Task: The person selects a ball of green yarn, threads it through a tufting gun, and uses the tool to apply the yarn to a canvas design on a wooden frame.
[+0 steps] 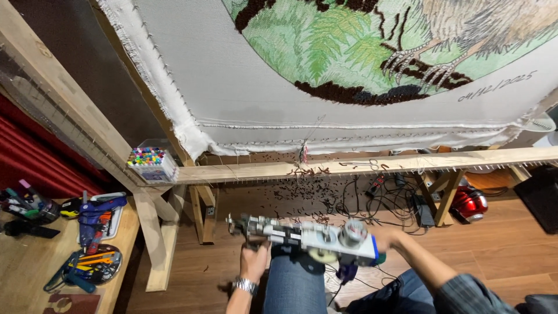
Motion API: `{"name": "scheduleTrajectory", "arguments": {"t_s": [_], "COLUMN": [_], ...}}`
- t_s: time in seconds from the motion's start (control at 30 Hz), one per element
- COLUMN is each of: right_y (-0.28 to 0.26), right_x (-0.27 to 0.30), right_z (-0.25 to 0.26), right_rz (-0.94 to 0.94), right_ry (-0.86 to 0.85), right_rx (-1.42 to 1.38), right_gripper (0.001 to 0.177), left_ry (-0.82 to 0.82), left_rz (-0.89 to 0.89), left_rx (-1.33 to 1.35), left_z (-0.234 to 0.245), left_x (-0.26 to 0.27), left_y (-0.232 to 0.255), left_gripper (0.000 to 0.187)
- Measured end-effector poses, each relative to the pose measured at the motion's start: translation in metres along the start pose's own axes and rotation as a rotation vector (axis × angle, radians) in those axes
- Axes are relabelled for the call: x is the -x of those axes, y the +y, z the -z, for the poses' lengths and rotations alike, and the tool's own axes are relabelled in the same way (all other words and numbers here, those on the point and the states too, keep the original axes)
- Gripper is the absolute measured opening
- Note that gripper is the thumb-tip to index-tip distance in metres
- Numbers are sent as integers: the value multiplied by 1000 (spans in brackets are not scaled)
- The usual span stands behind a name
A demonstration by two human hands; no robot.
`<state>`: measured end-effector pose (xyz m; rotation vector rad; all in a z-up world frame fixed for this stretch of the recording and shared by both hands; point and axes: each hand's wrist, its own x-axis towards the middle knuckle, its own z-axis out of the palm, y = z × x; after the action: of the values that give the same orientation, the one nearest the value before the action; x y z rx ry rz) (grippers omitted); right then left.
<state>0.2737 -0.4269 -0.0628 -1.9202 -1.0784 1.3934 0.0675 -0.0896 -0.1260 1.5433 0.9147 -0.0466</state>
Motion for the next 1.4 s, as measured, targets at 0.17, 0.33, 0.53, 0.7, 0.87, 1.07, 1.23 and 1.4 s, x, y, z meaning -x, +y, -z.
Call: {"name": "scheduleTrajectory", "arguments": {"t_s": [0.17, 0.33, 0.53, 0.7, 0.87, 1.07, 1.23, 1.4], "right_y": [-87, -67, -158, -212, -181, -125, -84, -16], "right_x": [65, 76, 109, 116, 133, 147, 146, 162], "right_z": [-22, -26, -18, -20, -10, -2, 14, -3], "right_rz": [-114, -49, 177, 178, 134, 34, -39, 128], "right_ry": [-83, 714, 1101, 1205, 1237, 1225, 1296, 1467], "right_rx": [-62, -482, -267, -312, -326, -326, -463, -545], "right_gripper": [84, 81, 36, 35, 33, 65, 84, 59], "left_ry": [29, -83, 22, -91, -231, -176, -280, -359], "left_rz": [-126, -172, -230, -257, -377, -482, -473, -469], "left_rx": [230, 385, 440, 570, 757, 593, 394, 208], "left_z": [-30, -63, -92, -127, -180, -228, -265, -289], "left_x": [-20, -34, -55, -85, -155, -163, -138, -111], "left_y": [46, 77, 89, 98, 92, 113, 146, 176], "left_gripper": [14, 40, 26, 18, 32, 40, 30, 21]}}
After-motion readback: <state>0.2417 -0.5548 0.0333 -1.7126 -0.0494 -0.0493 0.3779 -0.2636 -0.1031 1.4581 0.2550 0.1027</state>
